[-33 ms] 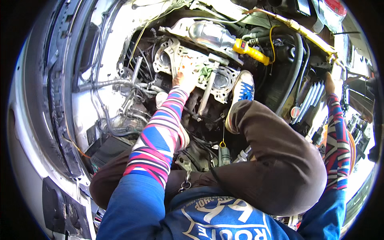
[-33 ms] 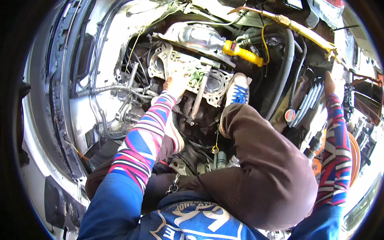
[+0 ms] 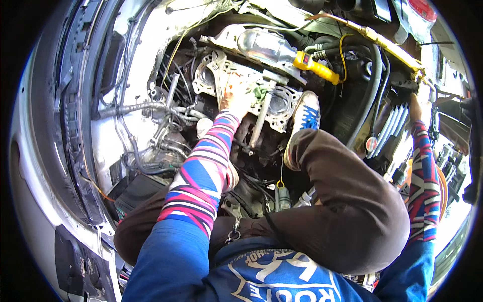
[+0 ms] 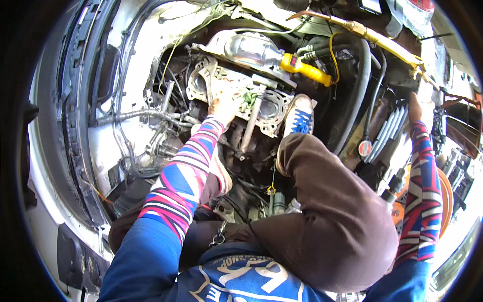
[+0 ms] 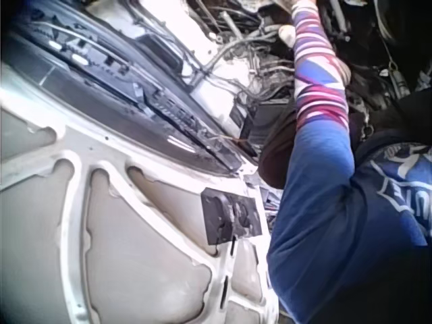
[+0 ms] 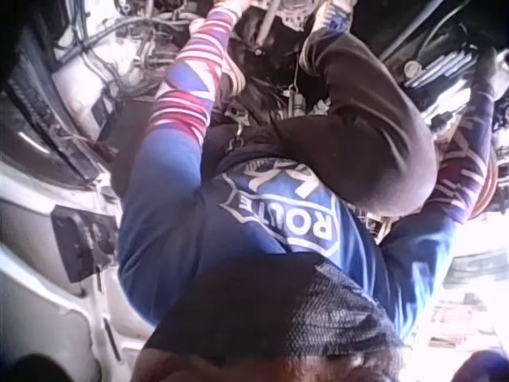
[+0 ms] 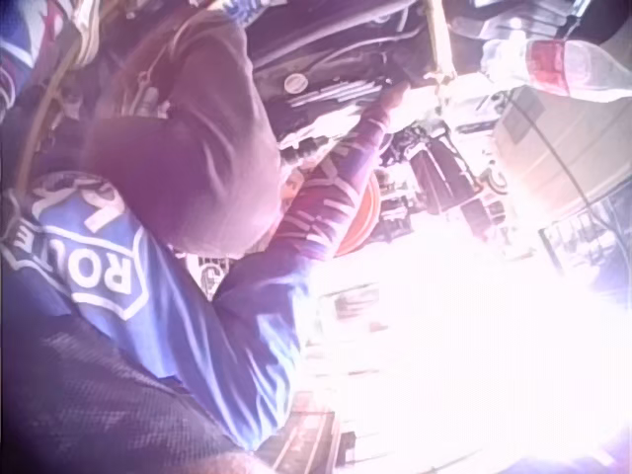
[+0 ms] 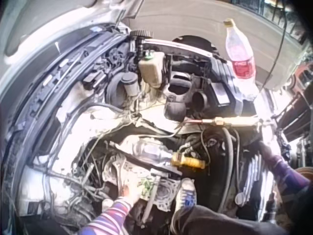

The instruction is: The person works on a car engine with the hood open, using a wrench to loosen bolts on the engine block and then applying a blowtorch to heat specific areas. The person handles engine components and tools while seated in the engine bay.

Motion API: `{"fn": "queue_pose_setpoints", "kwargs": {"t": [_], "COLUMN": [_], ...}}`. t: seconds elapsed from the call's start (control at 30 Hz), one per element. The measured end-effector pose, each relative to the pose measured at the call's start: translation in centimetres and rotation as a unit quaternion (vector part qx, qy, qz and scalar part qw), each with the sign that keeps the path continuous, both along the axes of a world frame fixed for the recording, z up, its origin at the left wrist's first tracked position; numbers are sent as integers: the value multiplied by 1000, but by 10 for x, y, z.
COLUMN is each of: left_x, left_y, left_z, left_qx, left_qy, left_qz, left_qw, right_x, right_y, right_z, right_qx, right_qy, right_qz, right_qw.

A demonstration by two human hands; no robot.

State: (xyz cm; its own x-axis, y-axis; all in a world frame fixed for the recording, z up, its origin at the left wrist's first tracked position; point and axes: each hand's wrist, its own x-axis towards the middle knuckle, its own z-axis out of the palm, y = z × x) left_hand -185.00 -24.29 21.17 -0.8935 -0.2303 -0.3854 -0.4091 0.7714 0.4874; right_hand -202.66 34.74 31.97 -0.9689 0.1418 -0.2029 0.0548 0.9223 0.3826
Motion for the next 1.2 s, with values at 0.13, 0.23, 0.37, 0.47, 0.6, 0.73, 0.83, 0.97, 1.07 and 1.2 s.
{"fn": "queue_pose_setpoints", "kwargs": {"t": [0.13,0.23,0.37,0.47,0.6,0.73,0.83,0.97,1.07,1.2], "left_x": [-19,-26,-21,-17,-13,-21,-26,-24,-21,-15], "left_y": [15,12,13,20,28,33,36,25,13,-3], "left_z": [-28,-36,-33,-32,-32,-33,-37,-39,-32,0], "left_qx": [-87,-43,-138,-98,-109,-151,-143,-89,-31,4], "left_qy": [42,-26,199,1,-7,-73,-82,-51,-37,-92], "left_qz": [3,-27,-96,-79,-77,-73,-61,-99,-116,-65], "left_qw": [995,998,965,992,991,983,984,990,992,994], "right_x": [2,-1,0,0,-2,0,4,5,3,3], "right_y": [-7,-8,-7,-8,-9,-7,-2,11,25,39], "right_z": [4,6,8,7,8,7,4,-3,-9,-18], "right_qx": [-96,-163,-54,-85,-169,-160,-164,-209,-213,10], "right_qy": [83,146,58,84,162,149,192,193,176,64], "right_qz": [-118,-234,-71,-97,-207,-153,-160,-144,-158,35], "right_qw": [985,947,994,988,950,964,954,948,948,997]}}
